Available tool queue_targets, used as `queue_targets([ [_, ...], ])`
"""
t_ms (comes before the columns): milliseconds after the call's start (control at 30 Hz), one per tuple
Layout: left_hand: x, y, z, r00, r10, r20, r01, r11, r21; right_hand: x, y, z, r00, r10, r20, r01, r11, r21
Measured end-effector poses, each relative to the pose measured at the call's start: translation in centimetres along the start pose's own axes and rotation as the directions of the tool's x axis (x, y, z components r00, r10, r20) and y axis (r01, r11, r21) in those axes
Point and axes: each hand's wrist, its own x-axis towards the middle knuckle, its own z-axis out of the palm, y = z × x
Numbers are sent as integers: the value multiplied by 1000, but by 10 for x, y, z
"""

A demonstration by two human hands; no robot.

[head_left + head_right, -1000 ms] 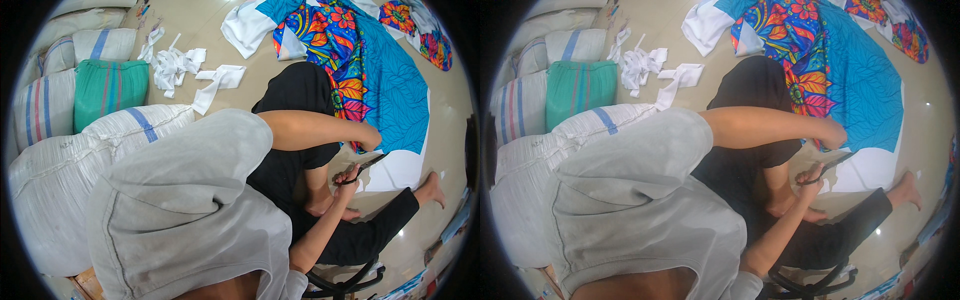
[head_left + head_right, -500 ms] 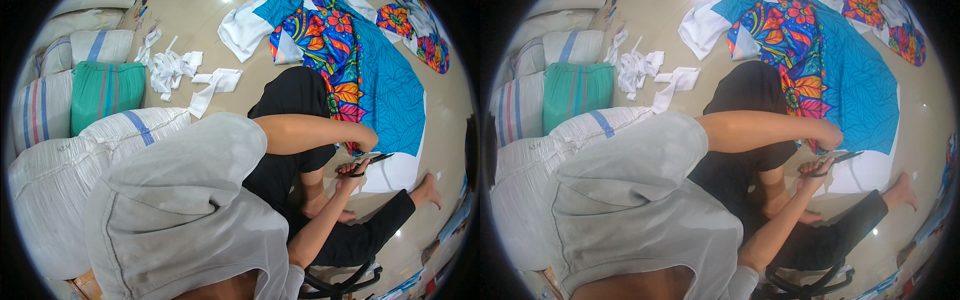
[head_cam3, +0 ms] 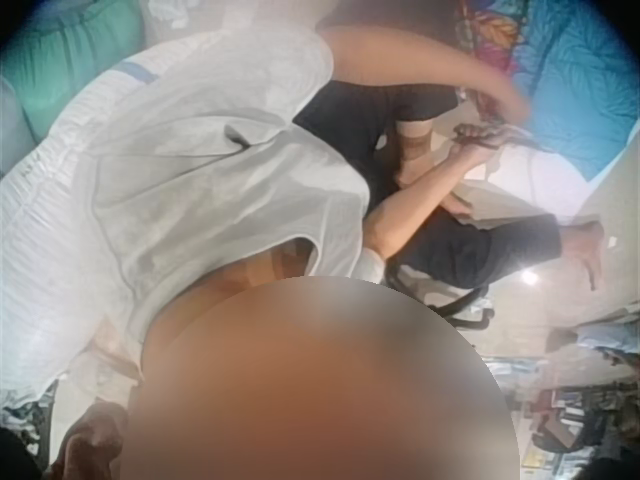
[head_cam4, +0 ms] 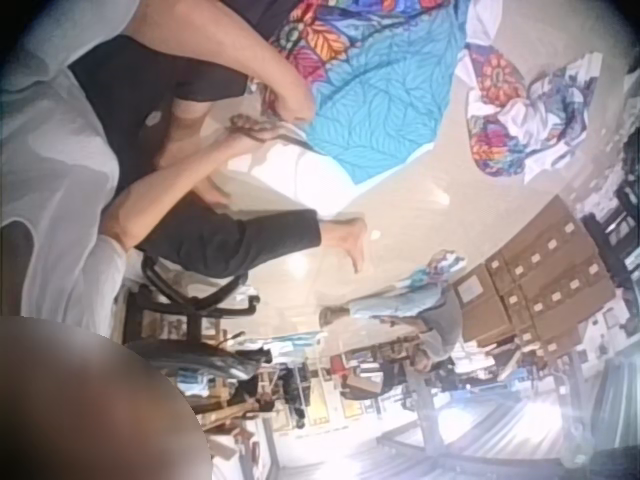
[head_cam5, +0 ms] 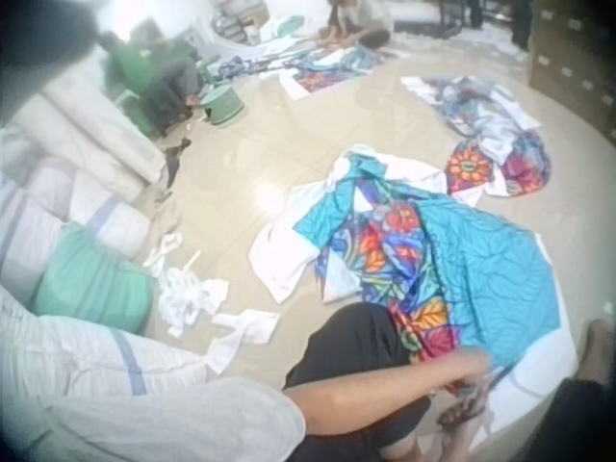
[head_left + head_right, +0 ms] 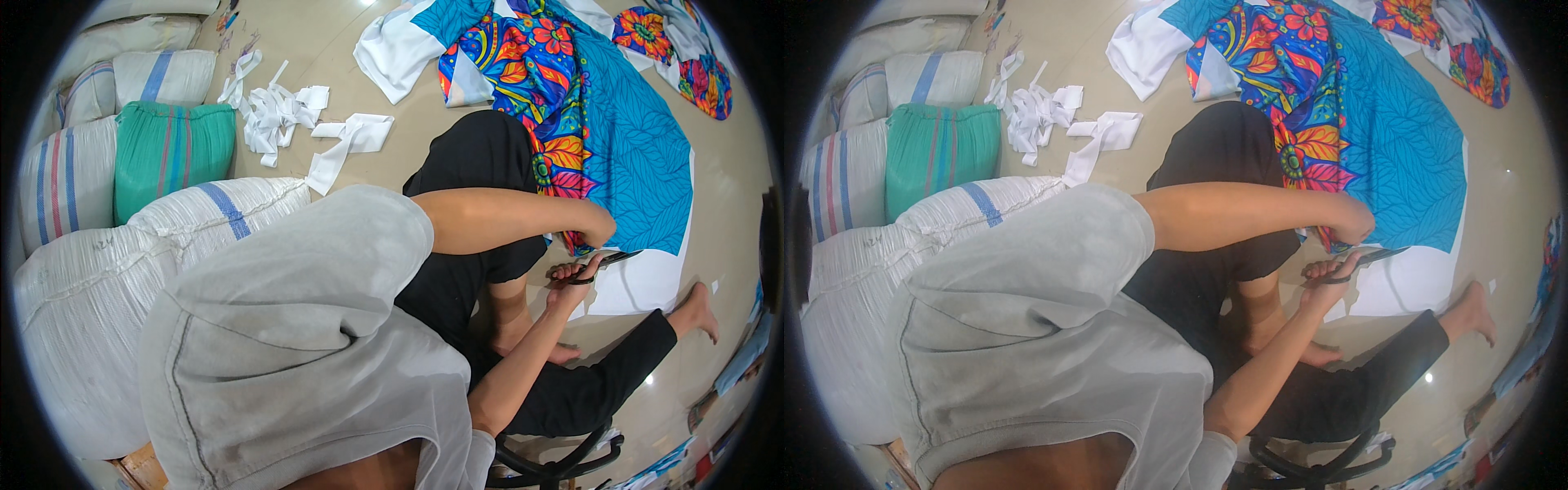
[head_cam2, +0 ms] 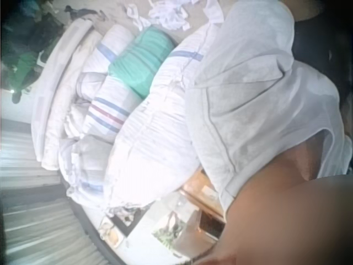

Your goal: The person sits on the floor and ties a light blue fabric bundle with white strips. Then, using scissors, they cut a colorful patterned fabric laid out on the floor, trimming along white paper templates.

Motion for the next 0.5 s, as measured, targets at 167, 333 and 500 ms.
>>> queue_targets([
  [167, 4, 5, 5, 1000, -9, 8, 9, 1000, 30, 5, 6, -10, 999, 3, -42, -3, 1000, -5],
  [333, 1, 2, -1, 997, -74, 10, 73, 997, 30, 4, 11, 1, 996, -71, -48, 65, 992, -107],
  [500, -9, 1, -10, 995, -95, -16, 95, 995, 24, 10, 2, 7, 998, -57, -11, 57, 998, -6],
])
